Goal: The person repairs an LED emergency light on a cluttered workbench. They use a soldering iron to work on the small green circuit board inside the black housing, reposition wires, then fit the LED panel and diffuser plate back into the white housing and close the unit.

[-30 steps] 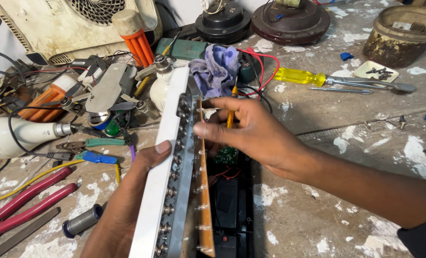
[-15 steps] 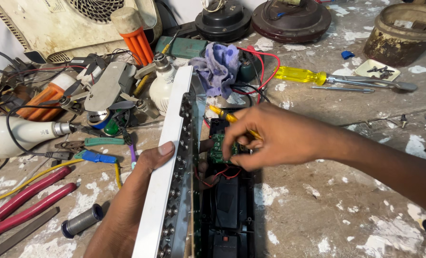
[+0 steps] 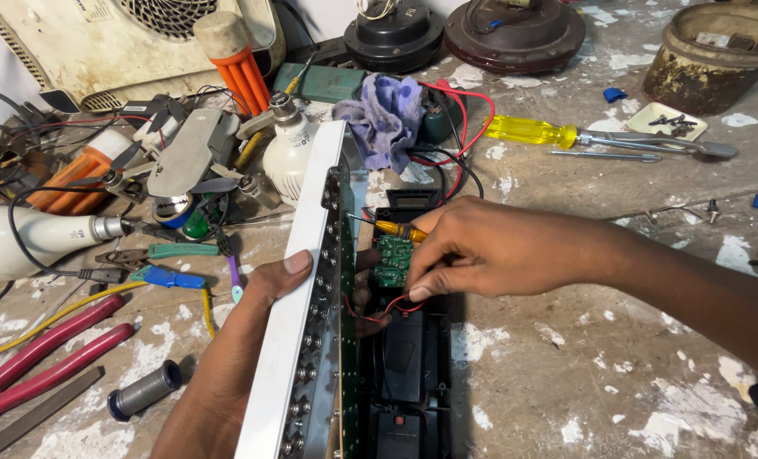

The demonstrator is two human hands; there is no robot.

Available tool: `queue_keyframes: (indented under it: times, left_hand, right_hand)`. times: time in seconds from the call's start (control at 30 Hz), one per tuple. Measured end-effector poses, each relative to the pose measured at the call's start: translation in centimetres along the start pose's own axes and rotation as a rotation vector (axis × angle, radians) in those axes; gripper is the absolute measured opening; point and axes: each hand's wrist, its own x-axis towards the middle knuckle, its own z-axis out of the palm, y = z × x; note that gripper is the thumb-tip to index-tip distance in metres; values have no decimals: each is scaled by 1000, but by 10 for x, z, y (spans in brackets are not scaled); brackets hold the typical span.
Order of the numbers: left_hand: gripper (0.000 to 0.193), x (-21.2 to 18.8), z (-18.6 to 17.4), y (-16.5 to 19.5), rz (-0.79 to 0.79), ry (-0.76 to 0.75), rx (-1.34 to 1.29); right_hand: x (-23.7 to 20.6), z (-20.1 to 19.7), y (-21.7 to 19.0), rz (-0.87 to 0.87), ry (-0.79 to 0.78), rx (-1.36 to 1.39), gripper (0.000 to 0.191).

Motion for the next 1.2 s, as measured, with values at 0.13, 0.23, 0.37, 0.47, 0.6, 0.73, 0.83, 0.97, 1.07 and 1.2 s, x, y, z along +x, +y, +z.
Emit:
queue_keyframes:
  times: [0.13,0.23,0.37,0.47,0.6,0.73,0.83,0.97,1.07,1.2]
  left_hand:
    - [67,-1,0,0,10,-61,-20]
    - [70,-1,-1,-3,103,-131,-58]
    - [71,-1,-3,-2,183,-96,-44]
    - [71,-1,3,-5,42,-136,-53]
    - [72,1,14,-11,93,-163,-111]
    - [68,2,12,-11,167,-263,-199]
    - [67,4,8,-9,244,-320,-194]
    - [71,6,7,-11,263,-398,-216]
    - [75,7,6,-9,236,-534,-254]
    - [76,6,5,-8,260,-562,-187]
  right_hand:
    - [4,1,3,16,59,40,29]
    - [8,10,1,158,179,108,56]
    - [7,20,-5,48,335,51,115]
    - [4,30,-11,-171,440,-221,154]
    - [3,48,-21,-144,405,-78,167]
    - [6,58,-26,-17,431,-39,164]
    - [7,59,-26,-86,482,-1,160]
    - [8,61,-22,-9,478,59,155]
    - [7,64,-20,32,520,179,151]
    - [10,60,-14,-82,659,-121,152]
